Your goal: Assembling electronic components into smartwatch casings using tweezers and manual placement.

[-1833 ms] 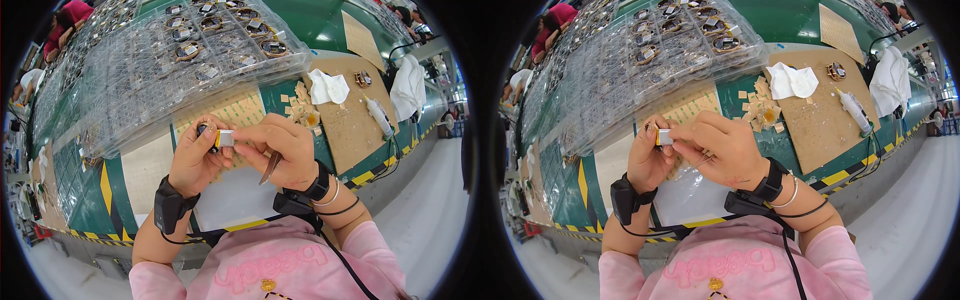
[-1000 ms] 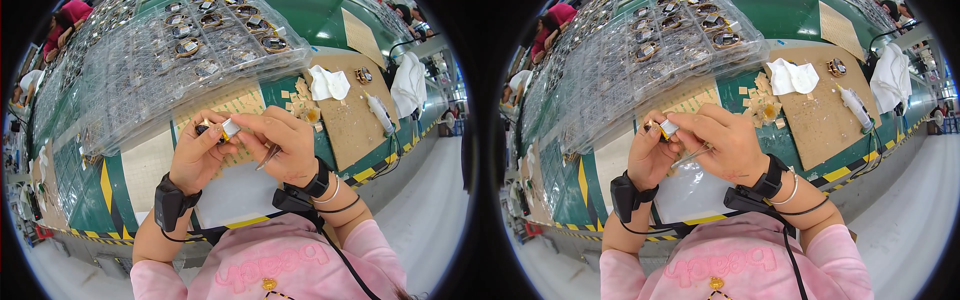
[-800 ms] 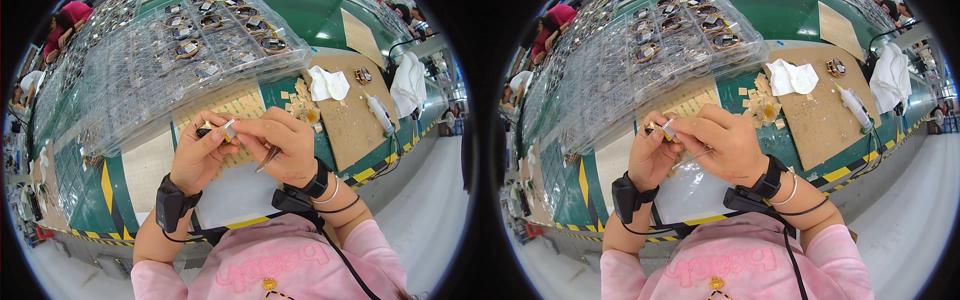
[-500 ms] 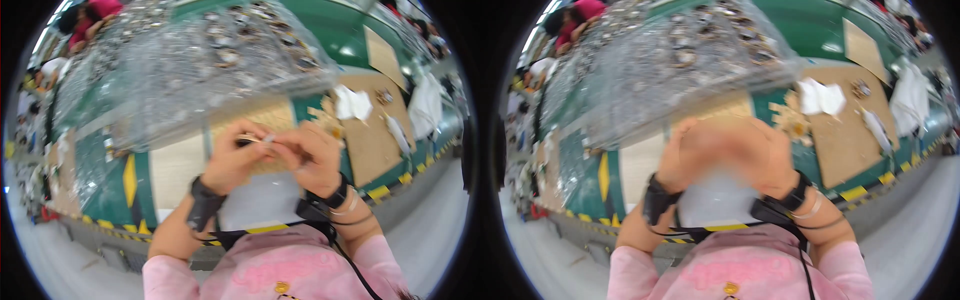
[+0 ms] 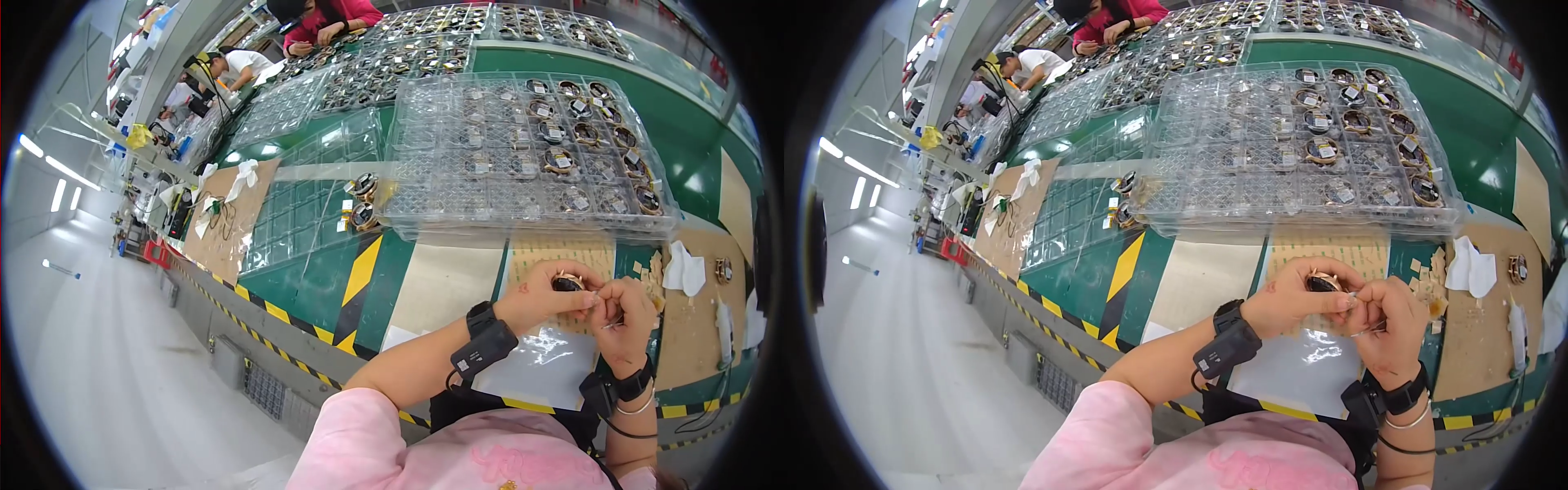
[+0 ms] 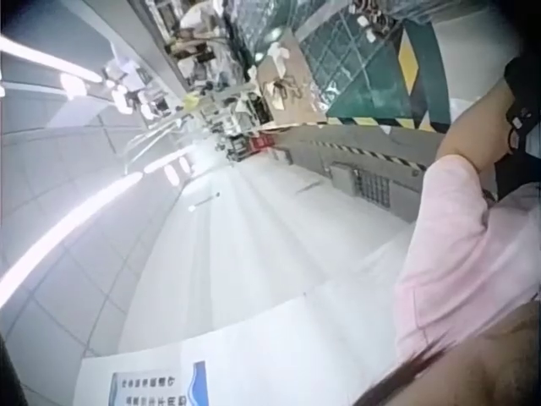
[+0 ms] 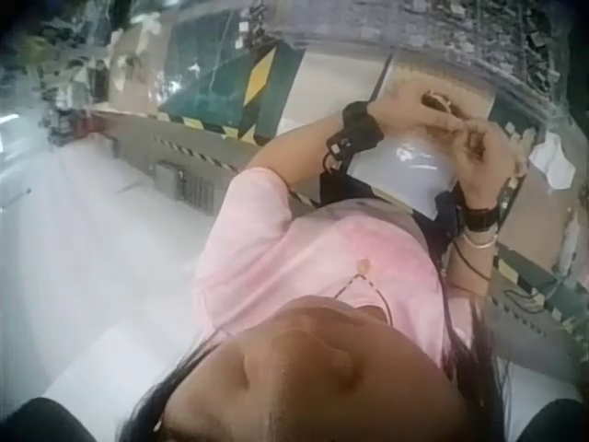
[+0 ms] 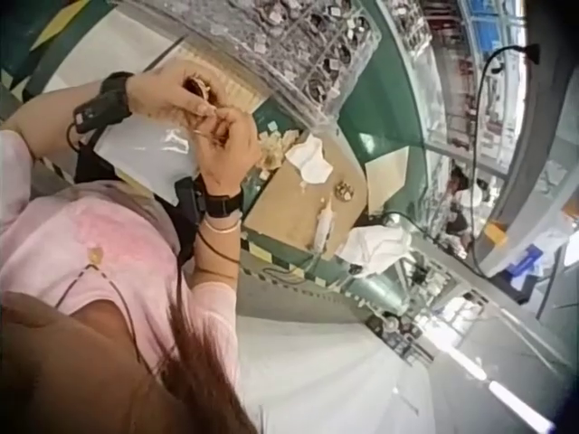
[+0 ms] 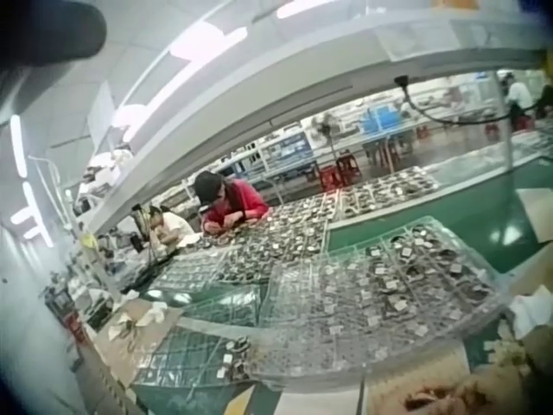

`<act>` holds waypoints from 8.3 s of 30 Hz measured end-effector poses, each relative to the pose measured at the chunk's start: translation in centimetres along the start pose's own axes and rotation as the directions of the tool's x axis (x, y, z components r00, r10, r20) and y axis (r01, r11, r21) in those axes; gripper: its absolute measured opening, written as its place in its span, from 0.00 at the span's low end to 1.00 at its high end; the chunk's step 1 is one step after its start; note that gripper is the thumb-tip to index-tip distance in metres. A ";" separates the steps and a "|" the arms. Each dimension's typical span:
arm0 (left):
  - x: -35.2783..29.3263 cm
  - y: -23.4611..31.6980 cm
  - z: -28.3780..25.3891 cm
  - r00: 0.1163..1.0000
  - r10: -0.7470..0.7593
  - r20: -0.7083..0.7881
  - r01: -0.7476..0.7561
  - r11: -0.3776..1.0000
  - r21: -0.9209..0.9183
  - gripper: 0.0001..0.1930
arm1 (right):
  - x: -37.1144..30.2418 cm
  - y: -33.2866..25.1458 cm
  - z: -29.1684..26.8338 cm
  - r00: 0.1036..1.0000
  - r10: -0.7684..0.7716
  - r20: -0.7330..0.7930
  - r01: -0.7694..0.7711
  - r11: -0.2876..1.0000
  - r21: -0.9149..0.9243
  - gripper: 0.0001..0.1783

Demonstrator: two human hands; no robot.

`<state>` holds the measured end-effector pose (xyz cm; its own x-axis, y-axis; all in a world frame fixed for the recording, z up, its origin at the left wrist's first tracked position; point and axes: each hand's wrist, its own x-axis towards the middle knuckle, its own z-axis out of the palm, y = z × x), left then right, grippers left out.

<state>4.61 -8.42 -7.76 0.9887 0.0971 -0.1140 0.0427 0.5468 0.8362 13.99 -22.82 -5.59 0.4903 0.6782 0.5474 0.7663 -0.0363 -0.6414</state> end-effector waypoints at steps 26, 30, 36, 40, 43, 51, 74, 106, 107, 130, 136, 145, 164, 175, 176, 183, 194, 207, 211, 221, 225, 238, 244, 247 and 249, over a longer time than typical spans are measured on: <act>-0.5 0.9 0.4 0.998 -0.035 -0.050 0.046 0.968 0.247 0.12 | -0.4 0.3 -0.3 0.992 0.122 0.037 -0.125 0.986 0.114 0.12; -0.3 0.9 0.6 0.999 -0.025 -0.043 0.036 0.958 0.283 0.13 | -0.5 0.7 -0.4 0.998 0.068 0.010 -0.069 0.992 0.106 0.12; -0.2 1.1 0.0 0.990 0.054 -0.131 -0.013 0.955 0.298 0.10 | -0.8 0.4 -0.5 0.993 0.110 0.043 -0.115 0.981 0.158 0.12; 0.1 1.1 -0.7 0.952 0.188 -0.242 -0.137 0.967 0.213 0.09 | -0.6 -0.2 -0.9 0.988 0.151 0.026 -0.153 0.968 0.200 0.12; 0.1 1.3 0.0 0.970 0.138 -0.200 -0.112 0.984 0.137 0.10 | -0.4 -0.1 -0.8 0.986 0.167 -0.009 -0.162 0.964 0.211 0.14; -0.1 0.8 0.7 0.986 0.035 -0.166 -0.011 0.990 0.142 0.17 | -0.1 0.7 -0.5 0.995 0.085 0.052 -0.090 0.992 0.092 0.19; 0.5 0.7 0.6 0.999 0.028 -0.023 -0.020 0.957 0.291 0.20 | -0.6 1.6 -1.1 0.985 0.107 0.137 -0.120 0.988 0.095 0.12; -0.1 0.3 0.3 0.998 0.050 -0.026 -0.042 0.970 0.238 0.16 | -1.0 2.3 -0.6 0.992 0.034 0.119 -0.053 0.986 0.158 0.11; -0.1 0.3 0.5 0.999 0.010 -0.035 -0.003 0.978 0.209 0.15 | -1.0 2.4 -0.6 0.993 0.034 0.117 -0.052 0.986 0.157 0.11; 0.0 0.3 -0.5 0.998 0.000 -0.059 0.008 0.992 0.129 0.12 | -0.6 2.4 -0.9 0.994 0.055 0.095 -0.079 0.962 0.262 0.08; -0.1 0.1 -0.5 0.998 -0.032 -0.050 0.042 0.978 0.205 0.10 | -0.9 2.8 -0.6 0.991 0.049 0.121 -0.075 0.971 0.227 0.08; 0.1 0.0 0.1 0.996 0.036 -0.085 -0.015 0.971 0.239 0.08 | -0.8 2.2 -0.8 0.985 0.066 0.161 -0.093 0.982 0.167 0.11; 0.2 1.9 -0.8 0.954 0.220 -0.205 -0.163 0.951 0.264 0.09 | -1.2 1.0 -1.7 0.984 0.153 0.096 -0.177 0.912 0.369 0.10; 0.5 0.6 -1.1 0.982 0.123 -0.142 -0.091 0.973 0.213 0.11 | -1.8 4.9 -8.8 0.908 0.420 -0.001 -0.412 0.891 -0.192 0.07; 0.5 0.8 -1.0 0.987 0.122 -0.109 -0.096 0.972 0.215 0.11 | -2.1 5.3 -8.9 0.881 0.473 0.011 -0.451 0.846 -0.284 0.08; -0.2 0.8 -1.6 0.992 0.120 -0.024 -0.118 0.991 0.067 0.12 | -2.9 6.4 -8.1 0.942 0.304 -0.139 -0.332 0.901 -0.279 0.07; -0.6 0.9 -2.7 0.965 0.203 0.168 -0.179 0.972 -0.150 0.14 | -2.2 3.7 -8.5 0.888 0.419 -0.188 -0.420 0.907 0.036 0.04; -4.7 5.8 0.9 0.988 0.058 -0.144 -0.033 0.985 0.172 0.14 | 1.1 0.7 -6.4 0.963 0.243 0.116 -0.267 0.909 0.320 0.04; -7.4 6.2 -1.3 0.965 0.064 -0.255 -0.006 0.975 0.221 0.16 | 0.5 2.1 -5.0 0.965 0.226 0.132 -0.259 0.898 0.357 0.04; -12.1 6.6 -7.1 0.814 0.247 -0.526 0.303 0.592 0.747 0.18 | -0.6 3.4 -4.6 0.967 0.236 0.096 -0.254 0.912 0.322 0.04; -12.8 7.2 -9.1 0.840 0.312 -0.444 0.263 0.482 0.836 0.16 | -0.6 3.4 -4.6 0.964 0.243 0.106 -0.265 0.906 0.330 0.04; -7.8 10.4 -3.5 0.871 0.428 -0.241 0.105 0.316 0.943 0.09 | -0.7 3.1 -5.2 0.971 0.233 0.048 -0.231 0.874 0.427 0.03; 2.3 12.3 1.5 0.937 0.334 0.105 -0.158 0.137 0.978 0.08 | -1.3 3.2 -4.7 0.982 0.185 -0.042 -0.158 0.919 0.361 0.04; 7.4 11.9 1.8 0.935 0.327 0.140 -0.195 0.139 0.971 0.07 | -1.3 2.9 -4.3 0.991 0.084 -0.102 -0.049 0.951 0.304 0.04; 10.4 11.3 2.3 0.939 0.307 0.158 -0.197 0.101 0.975 0.07 | -1.3 2.9 -4.5 0.992 -0.025 -0.126 0.053 0.973 0.226 0.06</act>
<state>15.67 -3.10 1.76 0.9638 0.1273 0.2343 -0.0507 -0.7752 0.6297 17.42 -27.08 -5.72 0.5191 0.5811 0.6268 0.6778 0.1668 -0.7161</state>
